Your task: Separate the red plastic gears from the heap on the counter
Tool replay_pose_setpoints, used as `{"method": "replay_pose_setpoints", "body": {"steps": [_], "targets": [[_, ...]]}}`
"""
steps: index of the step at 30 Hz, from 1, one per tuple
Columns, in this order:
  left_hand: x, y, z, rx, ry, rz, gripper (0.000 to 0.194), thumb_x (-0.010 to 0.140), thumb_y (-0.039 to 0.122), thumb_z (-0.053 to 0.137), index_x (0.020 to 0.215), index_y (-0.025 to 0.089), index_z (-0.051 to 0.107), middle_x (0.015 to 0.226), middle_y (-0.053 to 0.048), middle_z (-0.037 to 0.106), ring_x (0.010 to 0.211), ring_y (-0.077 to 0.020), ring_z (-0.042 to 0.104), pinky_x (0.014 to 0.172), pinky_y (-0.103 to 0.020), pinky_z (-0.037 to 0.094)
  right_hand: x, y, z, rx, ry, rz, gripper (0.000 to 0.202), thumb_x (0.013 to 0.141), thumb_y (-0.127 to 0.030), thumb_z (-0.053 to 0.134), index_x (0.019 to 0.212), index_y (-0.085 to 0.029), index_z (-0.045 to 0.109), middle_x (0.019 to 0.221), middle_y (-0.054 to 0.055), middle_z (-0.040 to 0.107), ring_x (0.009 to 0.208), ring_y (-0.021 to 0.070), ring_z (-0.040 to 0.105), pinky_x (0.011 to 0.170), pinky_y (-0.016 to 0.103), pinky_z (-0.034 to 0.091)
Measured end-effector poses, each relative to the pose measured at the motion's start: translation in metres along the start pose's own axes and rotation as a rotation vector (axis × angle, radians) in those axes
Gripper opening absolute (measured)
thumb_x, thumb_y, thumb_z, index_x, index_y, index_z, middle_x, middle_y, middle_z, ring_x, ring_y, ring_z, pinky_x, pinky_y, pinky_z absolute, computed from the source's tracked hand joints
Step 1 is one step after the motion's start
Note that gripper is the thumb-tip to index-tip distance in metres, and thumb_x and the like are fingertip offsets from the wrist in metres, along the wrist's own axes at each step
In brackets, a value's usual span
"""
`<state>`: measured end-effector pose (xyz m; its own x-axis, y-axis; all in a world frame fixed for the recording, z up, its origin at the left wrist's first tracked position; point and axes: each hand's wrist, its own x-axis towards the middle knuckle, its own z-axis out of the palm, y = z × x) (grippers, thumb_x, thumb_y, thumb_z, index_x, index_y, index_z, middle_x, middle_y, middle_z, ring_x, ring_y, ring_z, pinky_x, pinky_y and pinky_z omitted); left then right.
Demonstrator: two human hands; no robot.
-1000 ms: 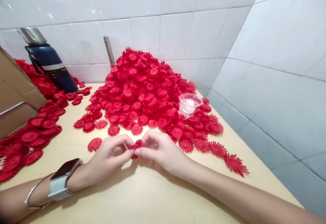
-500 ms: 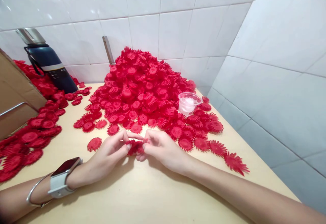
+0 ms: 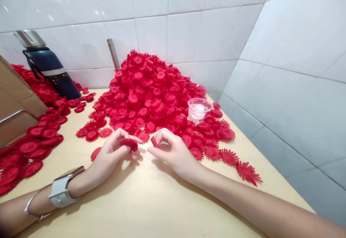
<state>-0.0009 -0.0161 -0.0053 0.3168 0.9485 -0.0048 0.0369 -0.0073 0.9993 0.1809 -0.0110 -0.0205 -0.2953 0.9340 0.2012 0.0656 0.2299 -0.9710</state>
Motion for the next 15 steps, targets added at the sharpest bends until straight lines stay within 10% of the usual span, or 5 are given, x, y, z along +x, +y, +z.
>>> {"method": "replay_pose_setpoints", "body": {"steps": [15], "targets": [[-0.001,0.005,0.002,0.202,-0.173,-0.034,0.005,0.075,0.015,0.055,0.076,0.016,0.060,0.065,0.003,0.057,0.059,-0.0095,0.049,0.055,-0.020,0.038,-0.012,-0.009,0.006,-0.401,-0.142,-0.230,0.007,0.077,-0.019,0.058,0.080,-0.019,0.051,0.091,0.004,0.048,0.082,0.0160,0.050,0.074,0.029,0.043]]}}
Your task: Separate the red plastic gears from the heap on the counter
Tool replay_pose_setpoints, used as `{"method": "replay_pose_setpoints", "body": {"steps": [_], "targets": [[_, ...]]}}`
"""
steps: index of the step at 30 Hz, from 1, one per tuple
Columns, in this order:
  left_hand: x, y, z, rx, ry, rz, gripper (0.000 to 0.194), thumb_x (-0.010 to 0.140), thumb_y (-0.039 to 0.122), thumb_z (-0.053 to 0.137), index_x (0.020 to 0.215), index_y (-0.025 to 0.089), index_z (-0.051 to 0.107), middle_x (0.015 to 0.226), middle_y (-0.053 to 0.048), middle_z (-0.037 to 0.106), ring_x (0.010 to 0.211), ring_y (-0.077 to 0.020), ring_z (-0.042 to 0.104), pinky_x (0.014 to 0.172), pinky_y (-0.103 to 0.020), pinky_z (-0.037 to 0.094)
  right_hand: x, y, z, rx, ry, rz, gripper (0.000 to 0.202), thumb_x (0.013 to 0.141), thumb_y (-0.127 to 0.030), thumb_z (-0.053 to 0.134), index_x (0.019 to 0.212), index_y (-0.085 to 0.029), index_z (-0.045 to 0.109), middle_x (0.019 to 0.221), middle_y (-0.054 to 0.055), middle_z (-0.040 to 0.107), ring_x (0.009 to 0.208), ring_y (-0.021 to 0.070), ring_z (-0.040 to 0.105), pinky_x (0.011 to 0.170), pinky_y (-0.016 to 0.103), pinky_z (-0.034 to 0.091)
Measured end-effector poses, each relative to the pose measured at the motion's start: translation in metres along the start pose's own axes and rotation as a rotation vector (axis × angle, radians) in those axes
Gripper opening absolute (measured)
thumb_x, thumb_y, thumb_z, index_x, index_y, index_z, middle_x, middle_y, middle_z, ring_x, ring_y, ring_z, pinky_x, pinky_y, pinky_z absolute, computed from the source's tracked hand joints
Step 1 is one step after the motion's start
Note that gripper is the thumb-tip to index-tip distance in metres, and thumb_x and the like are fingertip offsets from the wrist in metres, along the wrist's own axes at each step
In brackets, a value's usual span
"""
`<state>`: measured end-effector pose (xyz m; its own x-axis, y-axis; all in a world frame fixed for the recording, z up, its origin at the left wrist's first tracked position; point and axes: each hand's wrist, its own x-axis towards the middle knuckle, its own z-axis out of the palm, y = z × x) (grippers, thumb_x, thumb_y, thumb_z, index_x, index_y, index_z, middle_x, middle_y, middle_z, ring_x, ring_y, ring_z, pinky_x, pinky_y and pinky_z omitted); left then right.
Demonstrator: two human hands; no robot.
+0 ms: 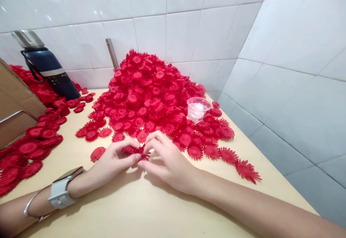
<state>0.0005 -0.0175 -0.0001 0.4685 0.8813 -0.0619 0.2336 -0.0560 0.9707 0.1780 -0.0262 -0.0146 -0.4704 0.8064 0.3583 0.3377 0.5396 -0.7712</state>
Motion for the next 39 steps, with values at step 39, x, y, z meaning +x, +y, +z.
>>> {"method": "replay_pose_setpoints", "body": {"steps": [39], "targets": [[-0.0006,-0.0042,-0.0033,0.297,0.007,0.231,0.009,0.078,0.024,0.060,0.081,0.019,0.067,0.077,0.001,0.063,0.071,-0.0111,0.055,0.065,-0.020,0.041,0.0071,0.0056,-0.0062,0.300,-0.158,0.219,0.034,0.082,-0.027,0.052,0.050,-0.015,0.050,0.053,-0.004,0.038,0.051,0.0084,0.036,0.048,0.022,0.026]]}}
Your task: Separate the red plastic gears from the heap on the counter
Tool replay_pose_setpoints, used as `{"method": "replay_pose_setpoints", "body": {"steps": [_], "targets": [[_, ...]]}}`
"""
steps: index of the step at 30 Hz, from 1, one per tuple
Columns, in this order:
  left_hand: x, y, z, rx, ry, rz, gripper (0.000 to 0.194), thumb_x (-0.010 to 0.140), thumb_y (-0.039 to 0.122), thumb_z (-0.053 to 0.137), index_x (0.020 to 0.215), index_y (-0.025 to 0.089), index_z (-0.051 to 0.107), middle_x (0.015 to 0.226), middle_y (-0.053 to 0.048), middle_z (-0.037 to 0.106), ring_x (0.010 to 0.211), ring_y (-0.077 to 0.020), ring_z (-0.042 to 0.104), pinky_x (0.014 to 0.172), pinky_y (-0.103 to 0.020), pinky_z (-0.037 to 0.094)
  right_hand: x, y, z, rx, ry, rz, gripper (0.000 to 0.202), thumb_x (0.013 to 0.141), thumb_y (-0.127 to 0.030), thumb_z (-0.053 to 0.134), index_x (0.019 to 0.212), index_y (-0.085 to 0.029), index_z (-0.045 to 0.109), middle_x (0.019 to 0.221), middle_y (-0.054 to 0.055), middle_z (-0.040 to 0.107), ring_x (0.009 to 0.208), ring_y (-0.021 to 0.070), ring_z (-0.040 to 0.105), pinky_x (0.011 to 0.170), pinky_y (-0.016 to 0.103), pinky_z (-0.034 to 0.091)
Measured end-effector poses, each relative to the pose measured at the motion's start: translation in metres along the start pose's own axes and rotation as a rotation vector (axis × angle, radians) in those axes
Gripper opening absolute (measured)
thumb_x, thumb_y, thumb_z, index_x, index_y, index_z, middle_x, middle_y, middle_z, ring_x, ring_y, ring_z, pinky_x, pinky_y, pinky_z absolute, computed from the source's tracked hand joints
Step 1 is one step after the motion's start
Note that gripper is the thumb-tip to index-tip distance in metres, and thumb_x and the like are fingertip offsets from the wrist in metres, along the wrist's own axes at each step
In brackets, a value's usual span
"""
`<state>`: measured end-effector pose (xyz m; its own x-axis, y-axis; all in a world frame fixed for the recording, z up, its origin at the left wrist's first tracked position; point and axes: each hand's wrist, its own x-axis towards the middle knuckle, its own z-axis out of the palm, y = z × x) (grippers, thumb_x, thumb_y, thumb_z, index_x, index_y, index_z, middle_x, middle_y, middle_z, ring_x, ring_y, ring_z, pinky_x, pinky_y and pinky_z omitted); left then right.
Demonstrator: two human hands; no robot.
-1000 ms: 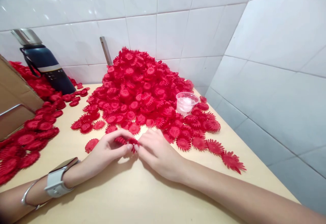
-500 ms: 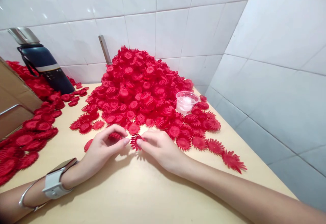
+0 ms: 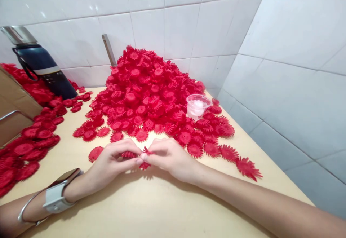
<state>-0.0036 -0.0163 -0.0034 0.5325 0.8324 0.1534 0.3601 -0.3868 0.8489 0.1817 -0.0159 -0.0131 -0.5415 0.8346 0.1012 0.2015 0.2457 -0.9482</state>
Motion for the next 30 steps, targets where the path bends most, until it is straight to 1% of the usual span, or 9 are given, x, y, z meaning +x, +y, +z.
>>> {"method": "replay_pose_setpoints", "body": {"steps": [6,9,15,19,22,24,27,28,30], "targets": [[-0.0001,0.0020,0.0000,0.021,0.039,-0.020,0.008,0.078,0.016,0.057,0.078,0.018,0.065,0.075,0.001,0.063,0.070,-0.0109,0.056,0.063,-0.019,0.040,-0.0009,-0.0028,-0.0015,0.012,-0.069,0.004,0.023,0.083,-0.020,0.045,0.062,-0.015,0.050,0.063,-0.002,0.043,0.060,0.0104,0.042,0.056,0.023,0.032],[0.0003,0.0024,0.0002,0.026,0.066,-0.046,0.009,0.077,0.012,0.056,0.075,0.017,0.063,0.073,0.002,0.062,0.067,-0.0103,0.054,0.060,-0.019,0.040,-0.0006,-0.0029,-0.0020,0.017,-0.050,-0.017,0.023,0.083,-0.017,0.043,0.060,-0.015,0.049,0.062,-0.003,0.042,0.058,0.0096,0.041,0.054,0.022,0.031],[-0.0023,0.0016,0.0023,-0.012,0.086,-0.090,0.008,0.075,0.012,0.054,0.073,0.016,0.060,0.071,0.001,0.060,0.063,-0.0106,0.053,0.057,-0.019,0.041,0.0003,-0.0038,-0.0008,0.019,-0.006,0.038,0.030,0.082,-0.022,0.048,0.053,-0.015,0.048,0.056,-0.003,0.041,0.053,0.0084,0.038,0.049,0.022,0.029],[-0.0010,0.0000,0.0007,-0.030,0.166,-0.130,0.006,0.076,0.016,0.053,0.073,0.016,0.058,0.066,0.002,0.056,0.057,-0.0100,0.051,0.052,-0.019,0.040,-0.0014,-0.0064,0.0009,0.119,0.043,0.058,0.030,0.082,-0.026,0.050,0.054,-0.014,0.052,0.058,-0.001,0.048,0.055,0.0095,0.044,0.052,0.023,0.034],[0.0029,-0.0015,-0.0035,-0.039,0.281,-0.203,0.009,0.077,0.021,0.052,0.071,0.016,0.057,0.061,0.003,0.054,0.051,-0.0087,0.047,0.045,-0.018,0.037,-0.0015,-0.0050,0.0017,0.303,0.145,0.123,0.028,0.082,-0.032,0.050,0.060,-0.014,0.054,0.059,0.000,0.052,0.057,0.0118,0.050,0.053,0.024,0.038],[0.0052,-0.0014,-0.0054,-0.046,0.329,-0.243,0.011,0.077,0.023,0.053,0.070,0.016,0.056,0.061,0.003,0.054,0.049,-0.0084,0.046,0.044,-0.017,0.037,-0.0003,-0.0023,0.0017,0.312,0.290,0.155,0.033,0.082,-0.036,0.049,0.057,-0.015,0.050,0.054,-0.001,0.048,0.052,0.0106,0.046,0.049,0.024,0.036],[0.0056,0.0001,-0.0046,-0.064,0.281,-0.236,0.011,0.078,0.025,0.055,0.072,0.015,0.058,0.063,0.003,0.056,0.051,-0.0087,0.049,0.046,-0.018,0.039,0.0010,0.0009,0.0016,0.115,0.512,0.165,0.042,0.079,-0.042,0.052,0.050,-0.019,0.033,0.048,-0.007,0.030,0.044,0.0071,0.031,0.043,0.022,0.025],[0.0048,0.0006,-0.0037,-0.059,0.246,-0.216,0.011,0.078,0.025,0.055,0.073,0.016,0.058,0.064,0.002,0.057,0.053,-0.0090,0.050,0.048,-0.018,0.039,0.0010,0.0011,0.0019,0.046,0.545,0.162,0.044,0.078,-0.043,0.054,0.050,-0.020,0.028,0.049,-0.008,0.025,0.044,0.0069,0.026,0.043,0.022,0.022],[0.0025,0.0009,-0.0015,-0.028,0.188,-0.163,0.011,0.079,0.025,0.054,0.075,0.016,0.060,0.068,0.001,0.059,0.058,-0.0102,0.053,0.053,-0.019,0.041,-0.0001,-0.0004,0.0029,-0.068,0.513,0.119,0.044,0.077,-0.042,0.054,0.053,-0.020,0.025,0.051,-0.007,0.024,0.046,0.0078,0.026,0.043,0.023,0.022]]}}
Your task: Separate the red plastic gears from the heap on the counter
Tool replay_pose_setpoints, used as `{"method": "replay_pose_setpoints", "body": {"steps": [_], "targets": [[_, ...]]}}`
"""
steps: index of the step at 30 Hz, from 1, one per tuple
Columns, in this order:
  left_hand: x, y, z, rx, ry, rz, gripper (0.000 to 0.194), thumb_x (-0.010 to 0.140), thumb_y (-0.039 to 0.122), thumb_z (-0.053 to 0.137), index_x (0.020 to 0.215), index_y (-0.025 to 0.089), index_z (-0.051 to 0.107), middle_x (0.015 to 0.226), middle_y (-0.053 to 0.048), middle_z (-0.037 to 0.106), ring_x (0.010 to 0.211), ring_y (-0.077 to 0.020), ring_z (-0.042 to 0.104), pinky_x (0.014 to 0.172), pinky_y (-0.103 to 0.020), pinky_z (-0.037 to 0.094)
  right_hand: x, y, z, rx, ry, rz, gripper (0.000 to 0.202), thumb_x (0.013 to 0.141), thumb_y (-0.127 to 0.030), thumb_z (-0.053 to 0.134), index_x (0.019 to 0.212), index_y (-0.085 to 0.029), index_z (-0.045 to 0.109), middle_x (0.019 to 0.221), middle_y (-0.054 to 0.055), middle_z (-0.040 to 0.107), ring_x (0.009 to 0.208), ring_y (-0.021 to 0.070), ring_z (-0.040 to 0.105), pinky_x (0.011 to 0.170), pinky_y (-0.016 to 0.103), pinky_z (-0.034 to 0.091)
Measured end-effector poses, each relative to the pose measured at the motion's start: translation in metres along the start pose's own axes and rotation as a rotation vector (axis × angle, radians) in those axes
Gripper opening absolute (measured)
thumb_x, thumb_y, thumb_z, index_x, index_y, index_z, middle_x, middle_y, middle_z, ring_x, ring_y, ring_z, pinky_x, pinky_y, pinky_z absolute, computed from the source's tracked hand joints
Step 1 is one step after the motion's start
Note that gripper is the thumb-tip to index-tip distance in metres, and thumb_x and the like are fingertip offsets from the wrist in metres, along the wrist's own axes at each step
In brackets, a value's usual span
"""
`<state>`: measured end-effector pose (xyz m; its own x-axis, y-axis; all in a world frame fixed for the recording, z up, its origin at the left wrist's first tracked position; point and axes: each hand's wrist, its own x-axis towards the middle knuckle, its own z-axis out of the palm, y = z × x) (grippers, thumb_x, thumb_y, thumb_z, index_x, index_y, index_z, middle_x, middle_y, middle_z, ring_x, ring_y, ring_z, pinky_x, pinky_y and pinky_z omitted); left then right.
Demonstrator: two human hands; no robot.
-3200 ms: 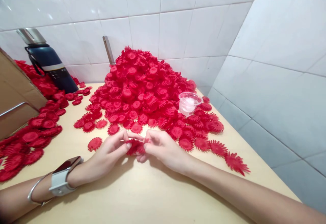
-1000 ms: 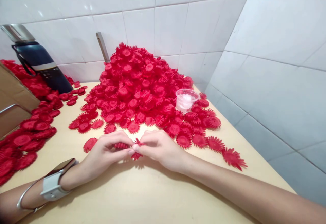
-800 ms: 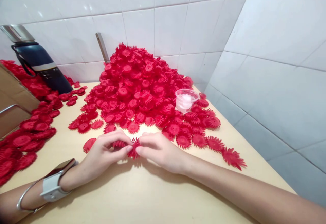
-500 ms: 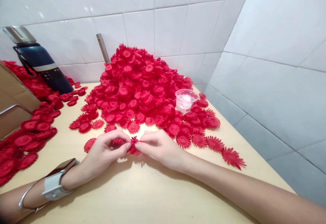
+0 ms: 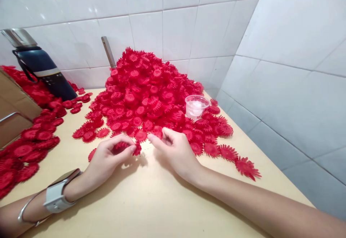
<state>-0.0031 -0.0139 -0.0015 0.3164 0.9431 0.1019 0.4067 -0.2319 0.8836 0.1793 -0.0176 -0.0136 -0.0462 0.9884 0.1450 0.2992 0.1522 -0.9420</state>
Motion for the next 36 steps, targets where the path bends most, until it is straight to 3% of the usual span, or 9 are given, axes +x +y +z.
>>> {"method": "replay_pose_setpoints", "body": {"steps": [4,7,12,15,20,26,31,36], "targets": [[-0.0042,-0.0011,0.0012,0.078,-0.035,0.091,0.009,0.080,0.021,0.054,0.076,0.017,0.061,0.075,-0.001,0.063,0.069,-0.0131,0.056,0.061,-0.022,0.042,-0.0049,-0.0063,0.0008,-0.176,-0.212,-0.230,0.021,0.077,-0.029,0.055,0.063,-0.018,0.045,0.064,-0.001,0.047,0.062,0.0135,0.044,0.058,0.026,0.036],[-0.0049,-0.0008,0.0009,0.100,-0.040,0.115,0.009,0.080,0.021,0.054,0.075,0.017,0.061,0.075,-0.001,0.063,0.070,-0.0138,0.056,0.064,-0.023,0.042,-0.0061,-0.0074,0.0023,-0.265,-0.224,-0.295,0.005,0.075,-0.021,0.057,0.078,-0.018,0.053,0.076,0.003,0.055,0.073,0.0173,0.050,0.068,0.031,0.040],[-0.0039,-0.0006,0.0013,0.103,-0.024,0.088,0.010,0.081,0.023,0.053,0.077,0.017,0.061,0.075,-0.001,0.063,0.068,-0.0136,0.056,0.062,-0.023,0.042,-0.0043,-0.0006,0.0045,-0.257,-0.122,-0.316,0.037,0.077,-0.013,0.052,0.112,-0.023,0.045,0.107,0.008,0.051,0.098,0.0217,0.049,0.085,0.040,0.040],[-0.0039,-0.0005,0.0019,0.109,-0.020,0.099,0.009,0.080,0.021,0.054,0.075,0.017,0.061,0.074,-0.001,0.063,0.068,-0.0138,0.056,0.062,-0.023,0.042,-0.0041,0.0003,0.0042,-0.285,-0.127,-0.373,0.031,0.077,-0.016,0.055,0.107,-0.023,0.051,0.108,0.008,0.051,0.103,0.0235,0.046,0.089,0.043,0.039],[-0.0045,0.0011,0.0023,0.147,-0.053,0.152,0.008,0.077,0.017,0.055,0.073,0.018,0.062,0.074,0.000,0.063,0.069,-0.0136,0.056,0.064,-0.023,0.042,-0.0040,-0.0026,0.0025,-0.311,-0.247,-0.503,0.014,0.081,-0.012,0.050,0.087,-0.020,0.060,0.093,0.008,0.060,0.093,0.0223,0.048,0.083,0.041,0.041],[-0.0051,0.0008,0.0020,0.163,-0.050,0.146,0.007,0.078,0.015,0.054,0.074,0.017,0.060,0.075,0.000,0.062,0.070,-0.0133,0.056,0.064,-0.023,0.041,-0.0024,-0.0021,0.0020,-0.235,-0.236,-0.448,0.014,0.080,-0.014,0.054,0.067,-0.019,0.056,0.081,0.006,0.059,0.083,0.0195,0.050,0.075,0.036,0.043],[-0.0058,0.0017,0.0016,0.167,-0.035,0.143,0.007,0.078,0.016,0.054,0.074,0.017,0.060,0.075,0.000,0.062,0.070,-0.0141,0.056,0.064,-0.023,0.042,-0.0034,-0.0025,0.0020,-0.238,-0.211,-0.417,0.014,0.078,-0.013,0.055,0.066,-0.019,0.055,0.080,0.005,0.058,0.082,0.0192,0.050,0.074,0.035,0.043],[-0.0051,0.0014,0.0008,0.163,-0.004,0.163,0.008,0.079,0.018,0.054,0.078,0.018,0.062,0.078,-0.002,0.064,0.072,-0.0150,0.057,0.066,-0.024,0.042,-0.0032,-0.0021,0.0008,-0.206,-0.147,-0.303,0.009,0.075,-0.017,0.059,0.080,-0.020,0.052,0.087,0.004,0.057,0.085,0.0191,0.051,0.077,0.035,0.042]]}}
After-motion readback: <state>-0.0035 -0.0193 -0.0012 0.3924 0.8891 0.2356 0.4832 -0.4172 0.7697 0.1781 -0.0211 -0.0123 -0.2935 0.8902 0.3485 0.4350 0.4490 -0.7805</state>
